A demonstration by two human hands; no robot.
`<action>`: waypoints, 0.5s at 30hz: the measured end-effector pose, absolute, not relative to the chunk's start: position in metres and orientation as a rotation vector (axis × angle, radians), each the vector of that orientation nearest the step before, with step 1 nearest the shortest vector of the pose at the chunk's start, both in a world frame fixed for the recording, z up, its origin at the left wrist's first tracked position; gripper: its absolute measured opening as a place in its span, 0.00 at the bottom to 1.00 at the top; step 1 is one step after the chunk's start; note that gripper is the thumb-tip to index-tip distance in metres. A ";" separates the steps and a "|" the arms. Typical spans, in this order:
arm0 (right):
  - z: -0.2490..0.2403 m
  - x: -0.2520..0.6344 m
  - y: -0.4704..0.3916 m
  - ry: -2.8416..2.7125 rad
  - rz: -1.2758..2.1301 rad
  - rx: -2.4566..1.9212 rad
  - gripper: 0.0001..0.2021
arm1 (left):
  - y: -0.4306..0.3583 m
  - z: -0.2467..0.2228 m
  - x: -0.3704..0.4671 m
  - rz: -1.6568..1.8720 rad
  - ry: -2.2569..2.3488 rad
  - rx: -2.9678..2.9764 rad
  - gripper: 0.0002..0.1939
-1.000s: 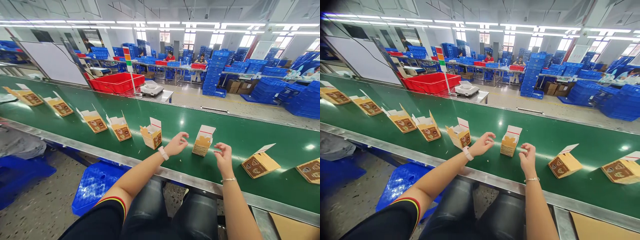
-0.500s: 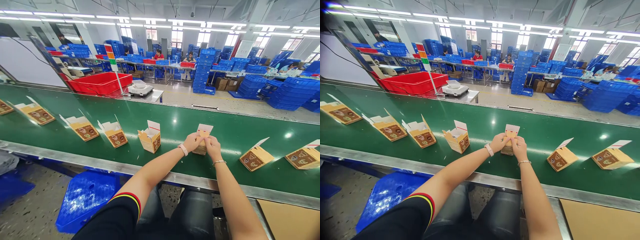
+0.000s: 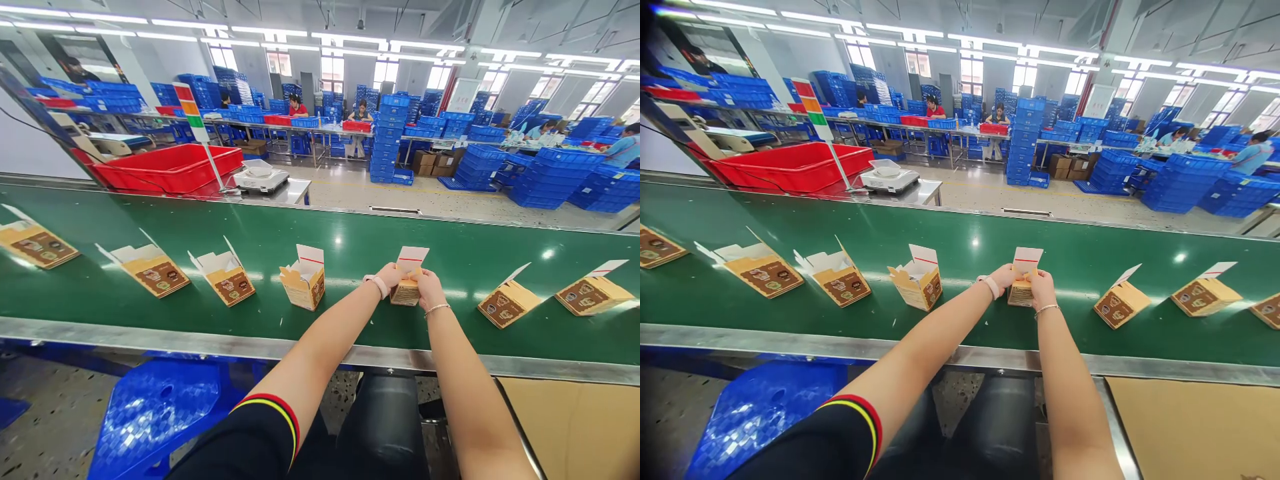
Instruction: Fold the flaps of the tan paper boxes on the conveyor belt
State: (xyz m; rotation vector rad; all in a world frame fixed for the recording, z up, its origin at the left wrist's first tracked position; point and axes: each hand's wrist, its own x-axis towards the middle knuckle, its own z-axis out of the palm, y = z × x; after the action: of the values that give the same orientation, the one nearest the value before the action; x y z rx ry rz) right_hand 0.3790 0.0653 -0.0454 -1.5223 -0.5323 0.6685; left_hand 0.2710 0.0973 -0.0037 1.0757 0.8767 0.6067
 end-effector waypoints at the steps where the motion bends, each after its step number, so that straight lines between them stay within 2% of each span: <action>1: -0.042 0.379 0.061 -0.515 0.645 -1.518 0.12 | 0.093 -0.002 0.270 0.632 0.901 1.080 0.18; 3: -0.037 0.376 0.050 -0.471 0.556 -1.507 0.15 | 0.081 0.002 0.261 0.754 0.973 1.122 0.19; 6: -0.031 0.364 0.028 -0.421 0.239 -1.473 0.18 | 0.046 0.016 0.225 1.042 0.969 1.320 0.09; 7: -0.030 0.357 0.021 -0.448 0.100 -1.436 0.18 | 0.030 0.023 0.208 1.073 0.857 1.383 0.09; 10: -0.028 0.325 0.007 -0.711 -0.243 -1.220 0.16 | -0.022 0.046 0.154 0.912 0.273 1.482 0.22; 13: -0.027 0.287 0.006 -1.187 -0.280 -1.093 0.12 | -0.061 0.064 0.111 0.598 -0.237 1.492 0.30; 15: -0.029 0.265 0.012 -1.513 -0.231 -1.091 0.13 | -0.073 0.070 0.094 0.364 -0.346 1.513 0.32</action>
State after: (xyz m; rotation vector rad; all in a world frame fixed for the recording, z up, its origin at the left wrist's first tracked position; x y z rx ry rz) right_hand 0.2646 0.0117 -0.0290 -1.0912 -1.5127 -0.2306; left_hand 0.0941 -0.0734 0.0696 1.5128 -0.3457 0.3636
